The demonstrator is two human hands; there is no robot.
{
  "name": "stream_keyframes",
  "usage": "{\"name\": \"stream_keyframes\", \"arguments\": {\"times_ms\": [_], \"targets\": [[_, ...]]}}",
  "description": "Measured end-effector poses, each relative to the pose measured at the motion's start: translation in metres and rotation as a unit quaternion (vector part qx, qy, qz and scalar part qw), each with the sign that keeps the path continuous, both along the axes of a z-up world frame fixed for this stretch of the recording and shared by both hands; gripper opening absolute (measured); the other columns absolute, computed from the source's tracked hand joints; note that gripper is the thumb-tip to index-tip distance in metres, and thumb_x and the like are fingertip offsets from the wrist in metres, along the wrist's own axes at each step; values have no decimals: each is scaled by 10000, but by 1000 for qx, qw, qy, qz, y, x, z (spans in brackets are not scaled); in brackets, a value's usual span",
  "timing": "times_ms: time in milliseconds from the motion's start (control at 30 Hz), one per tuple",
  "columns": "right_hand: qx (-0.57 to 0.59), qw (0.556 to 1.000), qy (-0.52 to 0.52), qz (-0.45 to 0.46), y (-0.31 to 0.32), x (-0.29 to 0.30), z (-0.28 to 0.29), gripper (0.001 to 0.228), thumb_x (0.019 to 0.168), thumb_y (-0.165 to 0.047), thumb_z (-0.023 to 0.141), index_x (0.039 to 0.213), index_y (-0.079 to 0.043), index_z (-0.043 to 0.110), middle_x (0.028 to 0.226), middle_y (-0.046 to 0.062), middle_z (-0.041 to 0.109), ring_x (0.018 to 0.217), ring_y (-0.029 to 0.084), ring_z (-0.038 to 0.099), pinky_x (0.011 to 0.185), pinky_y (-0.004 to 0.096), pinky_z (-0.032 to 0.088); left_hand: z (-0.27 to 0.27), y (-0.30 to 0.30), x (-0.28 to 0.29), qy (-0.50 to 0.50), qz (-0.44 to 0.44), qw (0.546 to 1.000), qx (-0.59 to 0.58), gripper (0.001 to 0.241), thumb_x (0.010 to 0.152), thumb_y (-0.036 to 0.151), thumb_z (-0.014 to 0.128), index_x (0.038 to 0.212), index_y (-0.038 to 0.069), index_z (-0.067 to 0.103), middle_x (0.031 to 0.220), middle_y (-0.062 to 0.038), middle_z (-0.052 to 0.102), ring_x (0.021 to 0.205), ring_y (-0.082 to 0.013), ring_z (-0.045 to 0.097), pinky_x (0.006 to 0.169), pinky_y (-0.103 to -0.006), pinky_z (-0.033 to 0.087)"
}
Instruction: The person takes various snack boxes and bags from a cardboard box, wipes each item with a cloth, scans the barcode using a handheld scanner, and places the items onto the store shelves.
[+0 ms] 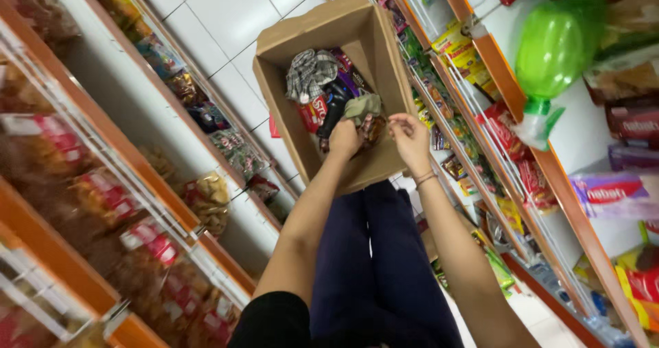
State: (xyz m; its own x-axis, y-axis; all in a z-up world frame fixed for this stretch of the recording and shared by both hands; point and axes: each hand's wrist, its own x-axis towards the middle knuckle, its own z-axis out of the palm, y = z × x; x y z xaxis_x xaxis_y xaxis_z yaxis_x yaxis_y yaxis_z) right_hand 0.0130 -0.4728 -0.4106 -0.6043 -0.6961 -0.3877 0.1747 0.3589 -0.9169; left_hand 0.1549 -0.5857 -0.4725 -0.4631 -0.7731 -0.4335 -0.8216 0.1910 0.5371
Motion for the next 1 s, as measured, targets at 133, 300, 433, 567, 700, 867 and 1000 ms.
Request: {"name": "stream_keyframes", "arguments": {"times_ms": [133,300,433,567,700,867,1000], "targets": [[2,1000,-21,17,1,-10,-30,162,997,-29,610,1147,-17,672,951,26,738,816,73,696,706,195,542,-70,4,-21,-57,-26,997,45,478,938,503,662,941,32,748,953,-240,738,900,-419,727,778,-510,590],[6,998,-41,51,5,-9,-42,179,1007,-11,584,1166,-10,668,995,48,727,849,94,685,740,210,554,-79,9,-34,-19,-4,999,32,367,854,388,718,930,30,752,922,-241,733,860,-400,723,749,-498,582],[-1,992,-104,68,2,-1,-34,254,996,-50,603,1241,-18,661,1080,70,714,930,123,683,786,239,583,-23,8,-13,139,135,959,207,275,976,235,592,1088,1,681,772,-238,730,655,-315,750,652,-399,588],[189,966,-179,6,-6,13,-3,394,991,-181,648,1365,-118,542,1153,75,632,1013,141,625,788,327,555,46,15,24,397,299,823,275,267,1004,134,533,1173,-44,639,915,-145,677,730,-205,637,607,-328,519],[29,915,-396,-68,-19,16,21,440,968,-192,611,1396,-191,505,1261,30,650,1104,159,635,894,361,522,90,29,46,596,338,652,326,348,938,25,493,1233,-93,635,1048,-196,686,824,-240,676,716,-331,567],[-225,918,-312,-102,-23,8,29,219,1067,-66,636,1265,-56,544,1273,77,625,1209,206,605,1107,411,495,90,32,45,655,343,512,438,215,901,150,443,998,10,574,1133,-217,689,1018,-310,703,916,-436,580],[-225,921,-281,-147,-12,-11,47,142,1121,-91,607,1245,-36,564,1264,103,638,1197,238,609,1097,462,499,18,-4,13,661,430,426,444,371,994,280,513,1135,-55,585,1215,-310,663,1127,-429,652,1028,-586,483]]}}
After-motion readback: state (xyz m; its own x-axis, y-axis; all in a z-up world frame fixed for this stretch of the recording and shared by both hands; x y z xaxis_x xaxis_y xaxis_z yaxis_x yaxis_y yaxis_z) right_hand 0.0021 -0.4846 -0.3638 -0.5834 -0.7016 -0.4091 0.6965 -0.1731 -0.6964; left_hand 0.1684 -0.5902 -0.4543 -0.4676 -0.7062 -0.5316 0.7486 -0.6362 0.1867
